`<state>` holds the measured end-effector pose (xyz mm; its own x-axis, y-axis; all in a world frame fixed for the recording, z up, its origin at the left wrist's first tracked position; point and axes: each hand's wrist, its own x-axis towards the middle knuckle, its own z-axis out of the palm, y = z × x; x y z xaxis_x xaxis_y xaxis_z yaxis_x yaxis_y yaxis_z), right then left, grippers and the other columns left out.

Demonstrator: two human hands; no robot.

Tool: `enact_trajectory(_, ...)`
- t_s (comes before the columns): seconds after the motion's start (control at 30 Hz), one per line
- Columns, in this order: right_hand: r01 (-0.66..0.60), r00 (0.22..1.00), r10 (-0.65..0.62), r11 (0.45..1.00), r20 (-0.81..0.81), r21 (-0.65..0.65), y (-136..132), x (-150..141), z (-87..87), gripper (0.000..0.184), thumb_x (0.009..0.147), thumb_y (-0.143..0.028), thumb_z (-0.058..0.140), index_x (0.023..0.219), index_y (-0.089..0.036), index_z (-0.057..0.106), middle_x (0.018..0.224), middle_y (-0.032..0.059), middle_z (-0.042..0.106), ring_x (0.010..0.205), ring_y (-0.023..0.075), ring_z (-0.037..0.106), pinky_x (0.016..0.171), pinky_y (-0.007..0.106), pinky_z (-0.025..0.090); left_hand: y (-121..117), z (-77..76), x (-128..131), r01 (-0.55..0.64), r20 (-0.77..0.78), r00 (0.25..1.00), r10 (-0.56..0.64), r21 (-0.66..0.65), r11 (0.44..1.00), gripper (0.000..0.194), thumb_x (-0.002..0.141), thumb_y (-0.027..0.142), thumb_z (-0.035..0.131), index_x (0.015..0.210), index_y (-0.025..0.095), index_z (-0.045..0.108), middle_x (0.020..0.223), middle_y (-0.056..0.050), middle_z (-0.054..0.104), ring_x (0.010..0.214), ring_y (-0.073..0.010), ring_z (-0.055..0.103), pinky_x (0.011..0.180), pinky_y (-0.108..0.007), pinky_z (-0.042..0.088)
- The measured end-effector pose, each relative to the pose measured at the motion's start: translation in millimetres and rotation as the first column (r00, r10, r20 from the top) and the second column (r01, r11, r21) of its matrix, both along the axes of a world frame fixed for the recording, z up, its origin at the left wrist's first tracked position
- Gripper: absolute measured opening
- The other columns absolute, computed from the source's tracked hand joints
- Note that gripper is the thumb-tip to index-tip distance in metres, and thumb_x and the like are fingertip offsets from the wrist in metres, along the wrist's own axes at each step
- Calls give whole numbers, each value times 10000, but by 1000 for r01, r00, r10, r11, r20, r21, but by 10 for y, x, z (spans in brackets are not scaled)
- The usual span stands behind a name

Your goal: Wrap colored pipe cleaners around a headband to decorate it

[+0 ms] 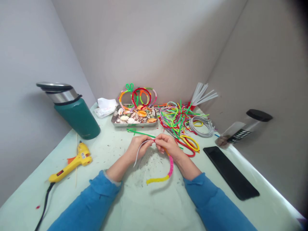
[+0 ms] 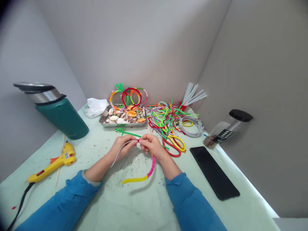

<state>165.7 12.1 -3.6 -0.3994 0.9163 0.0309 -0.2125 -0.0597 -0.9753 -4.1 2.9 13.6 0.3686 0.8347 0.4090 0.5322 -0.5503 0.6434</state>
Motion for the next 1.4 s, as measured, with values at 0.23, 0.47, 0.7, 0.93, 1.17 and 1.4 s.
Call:
enact_trajectory(0.23,18,1000,-18,999,19,30,-5,-29,-25,224,721,-310,622,879,-155,585,491,-62,502,368,49,368,358,177,290,-17,55,4,-23,34,999,29,-158,987,271,820,320,485,676,124,604,558,5,556,515,-93,460,507,-187,340)
enact_trajectory(0.47,64,994,-72,992,82,105,-16,-40,-31,184,731,-302,617,844,-157,612,488,-54,509,377,52,379,365,179,298,-19,54,6,44,165,986,5,-293,955,270,805,334,487,675,118,584,549,14,523,493,-83,424,482,-182,329)
enact_trajectory(0.7,24,1000,-25,999,18,43,11,-18,-47,176,731,-302,609,825,-155,596,482,-57,512,361,48,365,365,178,297,-24,62,-31,98,167,984,-53,-277,956,165,759,215,487,694,112,598,606,-5,575,553,-101,484,537,-193,369)
enact_trajectory(0.93,-43,997,42,999,-66,-10,56,42,-93,166,736,-283,618,834,-151,593,483,-48,529,356,47,365,355,174,306,42,-18,-52,82,174,983,-54,-154,985,191,765,200,474,750,122,647,696,-32,631,649,-132,547,609,-218,412)
enact_trajectory(1.17,-129,984,119,989,-130,-76,49,69,-74,148,735,-252,618,838,-147,596,479,-48,533,347,44,367,346,168,317,65,-91,-60,159,294,949,-115,-132,978,250,774,313,571,935,130,629,832,-67,649,660,-124,564,590,-219,433)
enact_trajectory(1.4,-199,977,188,975,-105,-102,51,89,-54,161,714,-248,623,823,-136,587,485,-40,551,337,48,385,341,171,320,62,-32,-64,224,278,938,-207,-32,974,196,770,265,586,879,123,665,844,-97,637,735,-150,576,628,-243,443)
